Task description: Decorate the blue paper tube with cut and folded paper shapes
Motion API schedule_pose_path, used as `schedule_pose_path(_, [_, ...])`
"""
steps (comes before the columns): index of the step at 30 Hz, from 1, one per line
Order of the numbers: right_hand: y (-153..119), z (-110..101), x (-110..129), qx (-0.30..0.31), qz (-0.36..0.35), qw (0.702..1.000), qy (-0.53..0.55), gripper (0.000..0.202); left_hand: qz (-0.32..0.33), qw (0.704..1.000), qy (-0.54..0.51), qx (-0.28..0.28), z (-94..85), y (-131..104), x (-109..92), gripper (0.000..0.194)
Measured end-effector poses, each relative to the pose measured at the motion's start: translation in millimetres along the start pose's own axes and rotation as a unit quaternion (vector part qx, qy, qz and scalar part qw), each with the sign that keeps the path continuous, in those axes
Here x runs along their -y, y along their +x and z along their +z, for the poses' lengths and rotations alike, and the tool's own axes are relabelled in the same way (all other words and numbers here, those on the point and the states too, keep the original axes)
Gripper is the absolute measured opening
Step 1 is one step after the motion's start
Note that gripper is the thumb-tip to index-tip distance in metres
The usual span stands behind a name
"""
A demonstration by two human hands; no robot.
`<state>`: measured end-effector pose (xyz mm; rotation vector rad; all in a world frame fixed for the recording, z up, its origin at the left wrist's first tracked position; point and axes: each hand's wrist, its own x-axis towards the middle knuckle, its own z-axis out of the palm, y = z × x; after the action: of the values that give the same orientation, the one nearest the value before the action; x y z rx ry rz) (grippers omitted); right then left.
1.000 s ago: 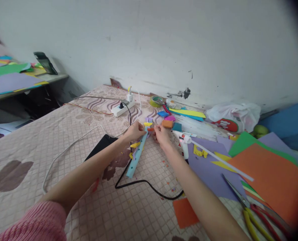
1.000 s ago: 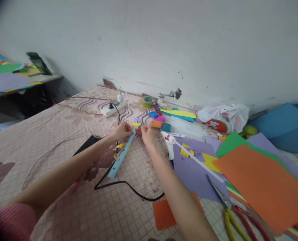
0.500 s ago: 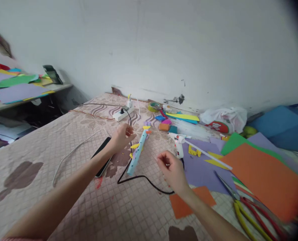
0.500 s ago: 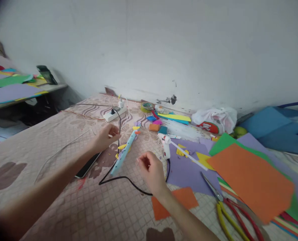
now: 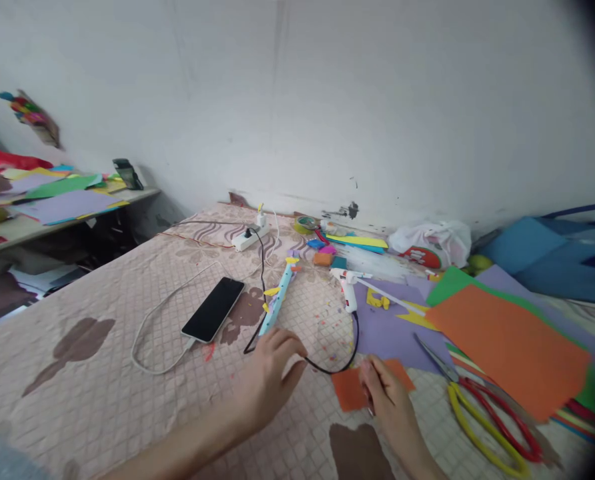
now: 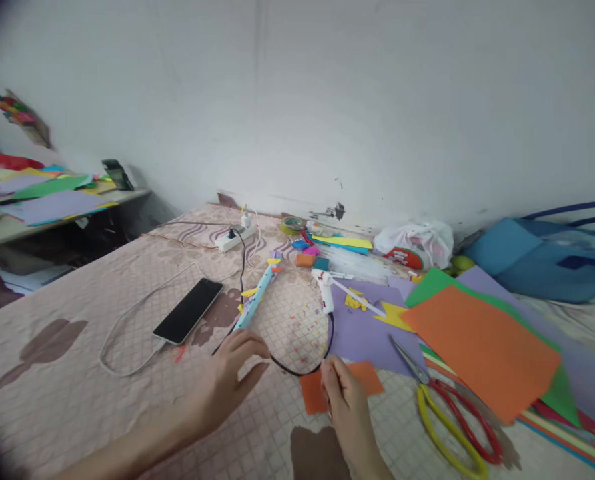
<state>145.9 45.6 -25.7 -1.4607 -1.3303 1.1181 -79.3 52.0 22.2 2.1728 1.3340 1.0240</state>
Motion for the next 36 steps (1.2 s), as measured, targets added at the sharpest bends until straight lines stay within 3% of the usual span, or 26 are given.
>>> schedule_pose_path(2, [-4.9,-1.8,-0.1,0.002,0.006,1.0,0.015,0.045,0.035,0.999,0.023,0.003,13.8,-4.7,-17.0,0.011])
schedule_pose_path(5, [-12.1,-3.0,6.8,0.032,-0.016,0.999,0.023,0.049,0.059,0.996,0.02,0.063,31.2,-4.6,-37.0,0.017])
schedule_pose_path(7, [-17.6,-4.1,12.5,0.055,-0.031,0.997,0.035,0.052,0.054,0.992,0.014,0.113,41.6,-0.8,-45.0,0.023])
schedule_pose_path(9, [-23.1,-6.8,16.2,0.074,-0.025,0.995,0.053,0.052,0.037,0.99,0.023,0.134,50.8,4.6,-48.9,0.016])
schedule_pose_path(12, [-28.6,-13.9,17.1,0.088,-0.014,0.994,0.057,0.049,0.048,0.984,0.093,0.143,61.2,12.5,-51.4,0.015])
schedule_pose_path(16, [-29.7,-24.2,12.8,0.087,-0.055,0.994,-0.024,0.043,0.111,0.944,0.239,0.198,70.2,18.0,-56.0,0.012])
schedule_pose_path(21, [-30.0,-31.6,5.9,0.032,-0.1,0.989,-0.107,0.04,0.186,0.924,0.272,0.196,82.0,19.4,-58.0,0.009])
schedule_pose_path(25, [-30.0,-39.3,3.3,0.009,-0.066,0.997,-0.045,0.042,0.157,0.95,0.215,0.162,90.8,19.2,-53.0,0.016])
schedule_pose_path(29, [-21.8,-55.1,-0.8,-0.081,-0.052,0.995,0.016,0.036,0.142,0.959,0.189,0.153,96.6,10.8,-52.2,0.017])
schedule_pose_path(36, [-12.4,-64.9,-7.2,-0.154,-0.092,0.984,-0.004,0.038,0.223,0.952,0.138,0.157,103.6,-13.4,-59.7,0.021])
